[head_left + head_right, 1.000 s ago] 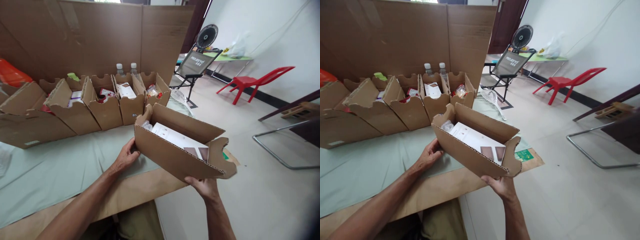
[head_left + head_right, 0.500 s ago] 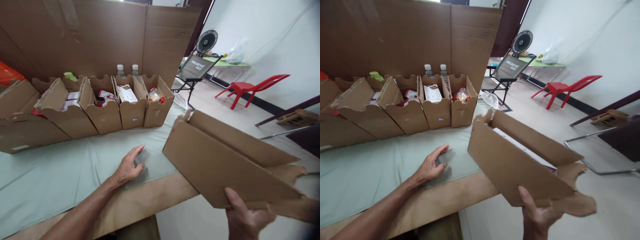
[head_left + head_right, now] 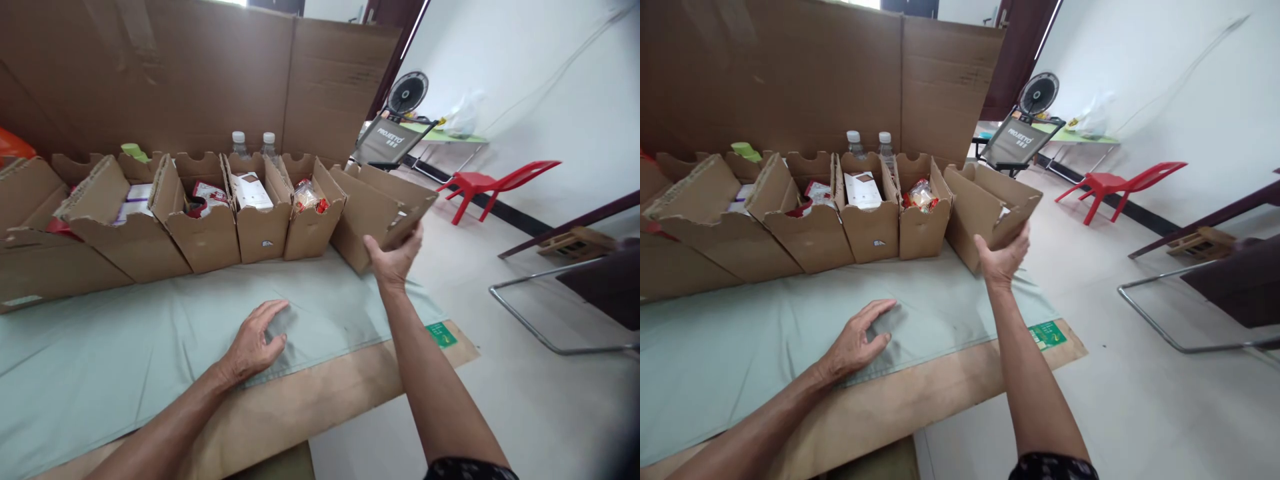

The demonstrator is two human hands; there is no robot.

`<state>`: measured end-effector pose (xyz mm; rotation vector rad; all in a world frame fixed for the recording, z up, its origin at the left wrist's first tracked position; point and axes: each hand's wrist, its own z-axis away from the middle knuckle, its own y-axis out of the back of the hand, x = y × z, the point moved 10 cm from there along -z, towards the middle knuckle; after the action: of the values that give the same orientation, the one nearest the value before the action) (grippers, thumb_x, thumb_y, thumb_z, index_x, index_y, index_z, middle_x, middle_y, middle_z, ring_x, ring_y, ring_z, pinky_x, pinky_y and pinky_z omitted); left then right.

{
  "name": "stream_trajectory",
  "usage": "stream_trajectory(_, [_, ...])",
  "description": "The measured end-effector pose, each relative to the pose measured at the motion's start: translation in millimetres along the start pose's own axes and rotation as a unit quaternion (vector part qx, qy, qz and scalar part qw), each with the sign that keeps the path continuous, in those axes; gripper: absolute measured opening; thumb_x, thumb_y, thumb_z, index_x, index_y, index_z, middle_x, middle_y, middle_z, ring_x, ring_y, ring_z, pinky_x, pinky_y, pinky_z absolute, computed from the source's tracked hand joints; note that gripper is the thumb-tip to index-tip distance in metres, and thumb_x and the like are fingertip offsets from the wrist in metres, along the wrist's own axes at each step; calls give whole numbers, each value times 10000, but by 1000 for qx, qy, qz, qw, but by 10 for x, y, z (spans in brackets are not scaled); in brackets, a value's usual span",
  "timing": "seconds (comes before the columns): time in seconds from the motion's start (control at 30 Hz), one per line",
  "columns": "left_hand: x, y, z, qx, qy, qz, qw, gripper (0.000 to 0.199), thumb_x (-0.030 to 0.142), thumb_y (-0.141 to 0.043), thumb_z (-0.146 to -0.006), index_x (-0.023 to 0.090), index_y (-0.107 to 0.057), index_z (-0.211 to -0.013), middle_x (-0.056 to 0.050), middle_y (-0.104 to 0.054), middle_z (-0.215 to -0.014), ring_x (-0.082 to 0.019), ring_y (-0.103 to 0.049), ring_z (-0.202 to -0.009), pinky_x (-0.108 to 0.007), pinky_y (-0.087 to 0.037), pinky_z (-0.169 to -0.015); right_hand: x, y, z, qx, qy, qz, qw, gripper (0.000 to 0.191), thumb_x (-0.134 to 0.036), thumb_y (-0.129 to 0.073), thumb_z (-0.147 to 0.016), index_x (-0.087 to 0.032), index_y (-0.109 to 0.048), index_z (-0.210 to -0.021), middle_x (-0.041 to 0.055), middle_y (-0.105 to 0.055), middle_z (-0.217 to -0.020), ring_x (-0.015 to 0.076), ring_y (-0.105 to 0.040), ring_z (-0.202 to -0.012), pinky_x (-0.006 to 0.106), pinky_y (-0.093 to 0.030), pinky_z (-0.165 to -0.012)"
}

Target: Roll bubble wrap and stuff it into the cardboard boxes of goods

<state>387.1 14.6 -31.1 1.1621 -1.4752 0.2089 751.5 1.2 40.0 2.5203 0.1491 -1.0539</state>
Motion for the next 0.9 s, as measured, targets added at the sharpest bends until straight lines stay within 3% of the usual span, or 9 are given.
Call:
stream_trajectory(0.13, [-10,-20,6,-7,-13,-9,1000,531,166,-597,-827,195,-671,-1352,-138,-698,-1382,-292,-658,-1301,-493,-538,-1130,25,-391,81,-32,12,-3,999,1161,-640,-780,-691,-164,-252,-1609,211,-431,-1570,366,-429,-1472,598,-332,-1240])
stream_trajectory(0.2, [-13,-29,11,-6,-21,-20,1000,502,166,-595,-832,194,-685,-1325,-140,-701,-1379,-291,-665,-1290,-493,-545,-1116,47,-459,181,-62,21,-14,998,1066,-642,-743,-757,-182,-287,-1603,197,-454,-1567,347,-463,-1447,577,-360,-1226])
stream_trajectory(0.43, [6,-49,16,0,-43,-36,998,450,132,-588,-825,175,-713,-1255,-158,-715,-1351,-304,-686,-1248,-510,-567,-1065,209,-228,350,-56,-13,7,998,898,-589,-713,-809,-175,-406,-1544,201,-512,-1515,346,-569,-1319,568,-450,-1130])
stream_trajectory(0.57, [8,-42,11,4,-45,-33,998,432,128,-603,-824,193,-726,-1234,-147,-720,-1345,-304,-691,-1239,-499,-576,-1049,56,-302,287,-49,17,-3,999,882,-545,-753,-781,-199,-420,-1521,176,-534,-1504,332,-561,-1333,556,-451,-1131])
stream_trajectory(0.67, [17,-40,6,5,-49,-38,998,420,126,-598,-822,184,-732,-1215,-153,-728,-1327,-308,-699,-1223,-504,-580,-1031,33,-385,218,-37,3,-11,999,846,-515,-765,-759,-185,-446,-1470,178,-565,-1450,322,-587,-1282,549,-478,-1095])
stream_trajectory(0.9, [51,-54,1,1,-57,-47,997,399,118,-562,-830,186,-726,-1187,-143,-750,-1292,-303,-706,-1204,-527,-566,-1022,-37,-478,312,-41,6,-9,999,580,-474,-735,-783,-183,-564,-1254,136,-631,-1245,272,-635,-1095,466,-552,-927])
